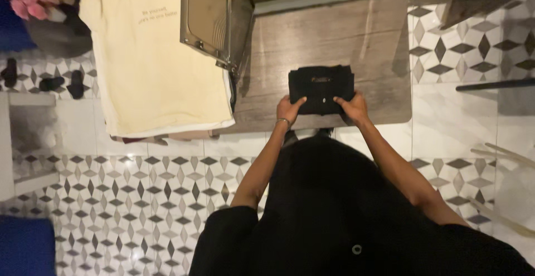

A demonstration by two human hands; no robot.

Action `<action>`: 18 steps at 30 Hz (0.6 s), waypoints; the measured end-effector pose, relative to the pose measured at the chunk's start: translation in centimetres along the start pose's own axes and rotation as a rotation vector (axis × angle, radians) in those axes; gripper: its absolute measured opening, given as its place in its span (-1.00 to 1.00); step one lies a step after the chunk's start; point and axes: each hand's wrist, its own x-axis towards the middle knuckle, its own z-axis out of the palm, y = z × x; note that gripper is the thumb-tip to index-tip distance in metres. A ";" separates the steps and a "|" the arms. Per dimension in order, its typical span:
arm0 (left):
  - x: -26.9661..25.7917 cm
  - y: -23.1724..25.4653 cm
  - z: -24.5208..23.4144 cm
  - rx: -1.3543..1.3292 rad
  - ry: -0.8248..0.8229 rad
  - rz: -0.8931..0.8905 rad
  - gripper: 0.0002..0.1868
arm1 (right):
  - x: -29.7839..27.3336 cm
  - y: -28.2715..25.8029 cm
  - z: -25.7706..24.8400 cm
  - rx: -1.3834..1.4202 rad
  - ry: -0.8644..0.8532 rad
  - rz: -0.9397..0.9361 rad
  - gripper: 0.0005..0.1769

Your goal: The person folds a black shirt on a wooden table and then places it into a white plastic cabinet.

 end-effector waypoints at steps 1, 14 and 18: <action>0.3 -0.5 -0.1 -0.057 -0.103 -0.103 -0.42 | 0.5 0.4 -0.1 0.008 -0.085 0.058 -0.43; -0.4 -1.1 1.8 -0.853 -0.212 -0.077 -0.48 | -2.6 -0.7 -2.9 0.427 -0.308 0.085 -0.39; -2.7 1.9 1.4 -0.913 -0.181 -0.069 -0.54 | -2.6 -1.4 -4.6 0.495 -0.307 0.036 -0.41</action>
